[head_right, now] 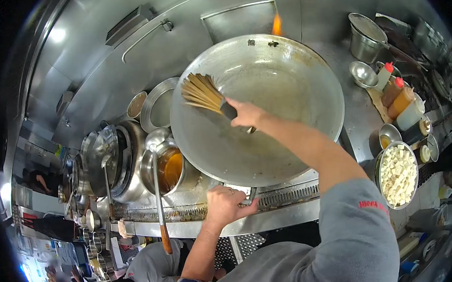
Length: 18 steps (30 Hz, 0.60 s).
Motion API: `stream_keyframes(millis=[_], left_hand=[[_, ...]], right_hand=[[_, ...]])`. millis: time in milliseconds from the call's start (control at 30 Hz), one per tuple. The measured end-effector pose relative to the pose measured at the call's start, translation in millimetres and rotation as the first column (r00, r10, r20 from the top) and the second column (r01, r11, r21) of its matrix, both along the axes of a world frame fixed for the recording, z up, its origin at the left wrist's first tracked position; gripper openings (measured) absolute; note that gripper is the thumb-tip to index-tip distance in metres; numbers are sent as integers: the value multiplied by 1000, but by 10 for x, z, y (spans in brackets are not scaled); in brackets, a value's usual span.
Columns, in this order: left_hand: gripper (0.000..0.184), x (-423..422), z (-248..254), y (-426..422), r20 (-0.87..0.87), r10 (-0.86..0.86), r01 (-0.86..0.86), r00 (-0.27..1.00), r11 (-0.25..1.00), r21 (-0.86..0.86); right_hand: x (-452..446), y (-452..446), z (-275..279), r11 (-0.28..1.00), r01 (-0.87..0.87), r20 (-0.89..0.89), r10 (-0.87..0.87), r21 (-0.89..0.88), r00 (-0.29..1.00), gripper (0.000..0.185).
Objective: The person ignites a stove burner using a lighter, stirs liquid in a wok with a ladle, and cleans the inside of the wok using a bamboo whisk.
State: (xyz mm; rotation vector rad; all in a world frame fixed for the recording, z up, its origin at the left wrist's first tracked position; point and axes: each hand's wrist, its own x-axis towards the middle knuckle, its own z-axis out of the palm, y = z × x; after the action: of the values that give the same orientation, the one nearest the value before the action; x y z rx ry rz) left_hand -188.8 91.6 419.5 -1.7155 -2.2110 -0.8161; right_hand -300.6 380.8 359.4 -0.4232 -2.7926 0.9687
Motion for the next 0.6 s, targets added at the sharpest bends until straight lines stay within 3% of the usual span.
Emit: stream_keyframes(millis=[67, 100, 200, 233, 333, 367, 400, 467, 500, 600], left_hand=[[40, 14, -4, -18, 8, 3, -3, 1000, 1000, -12], [40, -3, -4, -20, 8, 0, 0, 1000, 1000, -20], [40, -51, 17, -28, 16, -7, 8, 1000, 1000, -25], [40, -45, 27, -28, 27, -9, 9, 1000, 1000, -15], [41, -52, -17, -46, 35, -10, 10, 999, 1000, -6], [41, -49, -40, -29, 32, -4, 4, 999, 1000, 4], [42, -53, -37, -38, 30, -5, 5, 1000, 1000, 1], [43, -50, -28, -34, 26, -12, 12, 1000, 1000, -3], [43, -39, -27, -35, 27, -8, 8, 1000, 1000, -2], [42, -77, -22, -39, 15, -23, 23, 1000, 1000, -2]], right_hand=[[-24, 390, 214, 996, 36, 119, -45, 77, 992, 91], [121, 417, 636, 958, 218, 170, -187, -185, 967, 95], [-102, 315, 389, 930, 257, -39, -276, -261, 960, 85], [-137, 178, 271, 990, 46, -161, -67, -131, 985, 89], [71, -63, 261, 992, -124, 72, 125, -12, 990, 94], [26, 122, 314, 992, -117, 107, 112, 42, 988, 97], [-38, 198, 430, 994, 17, 97, -7, -105, 995, 96], [-77, 301, 684, 880, 277, 134, -244, -385, 961, 95], [-187, 283, 496, 927, 243, 44, -241, -285, 970, 96], [-56, -82, 28, 978, -175, -163, 191, 110, 968, 97]])
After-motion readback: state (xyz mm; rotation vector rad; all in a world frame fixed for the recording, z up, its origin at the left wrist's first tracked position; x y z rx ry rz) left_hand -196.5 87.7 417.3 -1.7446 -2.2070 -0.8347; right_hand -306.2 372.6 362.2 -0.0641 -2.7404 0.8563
